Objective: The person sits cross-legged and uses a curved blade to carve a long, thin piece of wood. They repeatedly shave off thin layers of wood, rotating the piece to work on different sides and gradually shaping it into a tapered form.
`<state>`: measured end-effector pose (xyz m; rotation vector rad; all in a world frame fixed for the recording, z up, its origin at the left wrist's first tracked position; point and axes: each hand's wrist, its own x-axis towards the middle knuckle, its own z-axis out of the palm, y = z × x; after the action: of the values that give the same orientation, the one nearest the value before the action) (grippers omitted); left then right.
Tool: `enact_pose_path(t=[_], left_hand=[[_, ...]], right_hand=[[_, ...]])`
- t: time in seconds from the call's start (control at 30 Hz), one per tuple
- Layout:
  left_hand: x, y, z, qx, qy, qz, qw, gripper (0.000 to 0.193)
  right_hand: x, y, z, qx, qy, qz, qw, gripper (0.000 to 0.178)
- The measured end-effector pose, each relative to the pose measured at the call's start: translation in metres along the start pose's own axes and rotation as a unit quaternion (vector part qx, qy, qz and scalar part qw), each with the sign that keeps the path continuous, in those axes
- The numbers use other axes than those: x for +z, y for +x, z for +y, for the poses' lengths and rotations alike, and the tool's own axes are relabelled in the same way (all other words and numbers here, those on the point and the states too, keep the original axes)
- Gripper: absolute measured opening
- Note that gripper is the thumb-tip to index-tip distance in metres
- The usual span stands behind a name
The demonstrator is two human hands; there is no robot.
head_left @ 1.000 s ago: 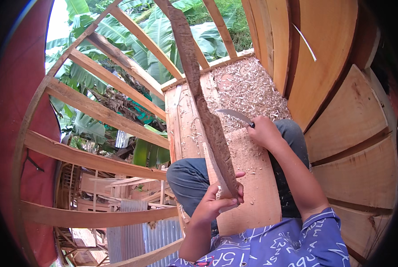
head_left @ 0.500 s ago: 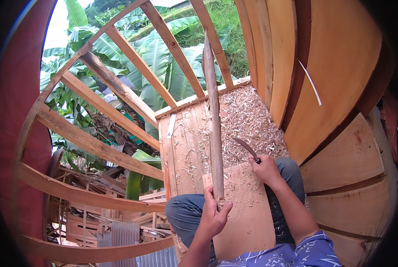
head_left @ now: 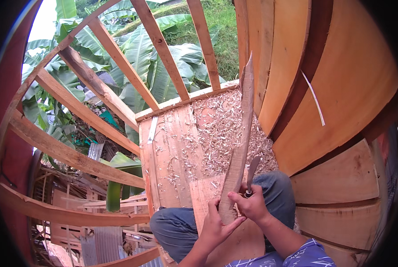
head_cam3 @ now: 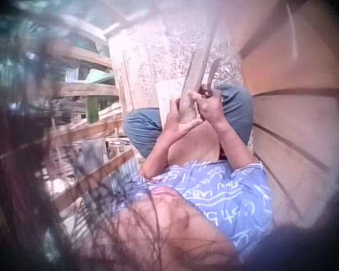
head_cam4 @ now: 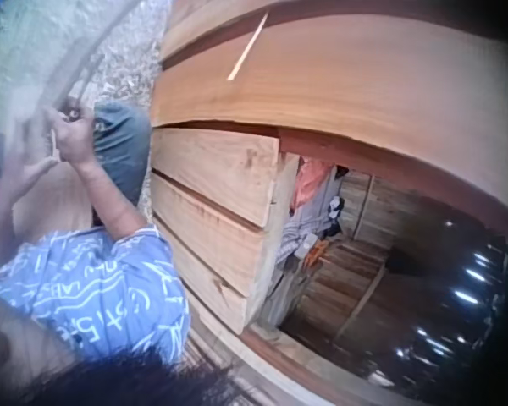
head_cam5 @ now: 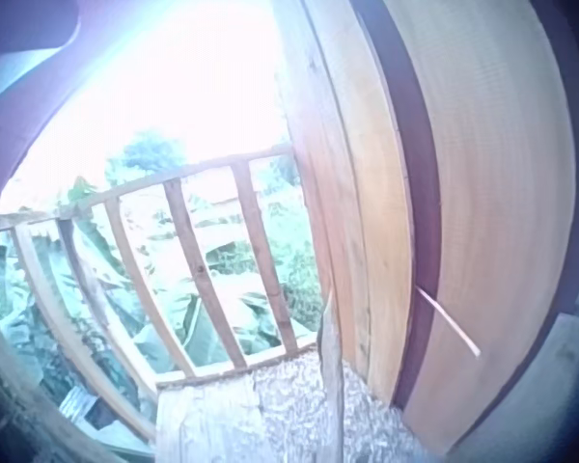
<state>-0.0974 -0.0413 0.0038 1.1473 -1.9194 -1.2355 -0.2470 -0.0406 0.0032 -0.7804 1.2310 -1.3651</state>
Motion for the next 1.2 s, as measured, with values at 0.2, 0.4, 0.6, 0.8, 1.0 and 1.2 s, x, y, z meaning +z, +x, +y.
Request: enact_pose_path(t=[0.2, 0.4, 0.6, 0.8, 1.0, 1.2], left_hand=[[-0.024, 0.013, -0.036, -0.187, -0.416, -0.311, 0.834, 0.068], [-0.016, 0.003, -0.035, -0.204, -0.585, -0.316, 0.719, 0.058], [-0.024, 0.005, -0.026, -0.219, -0.6, -0.352, 0.684, 0.047], [-0.032, 0.0, -0.017, -0.23, -0.467, -0.311, 0.795, 0.042], [-0.037, -0.006, -0.001, -0.211, -0.454, -0.301, 0.812, 0.043], [-0.032, -0.019, 0.009, -0.212, -0.384, -0.278, 0.855, 0.045]], right_hand=[[0.005, -0.001, -0.009, 0.067, 0.017, -0.022, 0.997, 0.019], [0.003, -0.002, -0.008, 0.067, 0.038, -0.065, 0.995, 0.019], [-0.005, -0.011, -0.001, 0.047, -0.039, -0.034, 0.998, 0.02], [-0.028, -0.018, -0.005, -0.113, -0.312, -0.059, 0.942, 0.024], [-0.04, -0.036, -0.005, -0.158, -0.53, -0.033, 0.832, 0.015], [-0.041, -0.025, -0.003, -0.159, -0.552, 0.06, 0.816, 0.013]])
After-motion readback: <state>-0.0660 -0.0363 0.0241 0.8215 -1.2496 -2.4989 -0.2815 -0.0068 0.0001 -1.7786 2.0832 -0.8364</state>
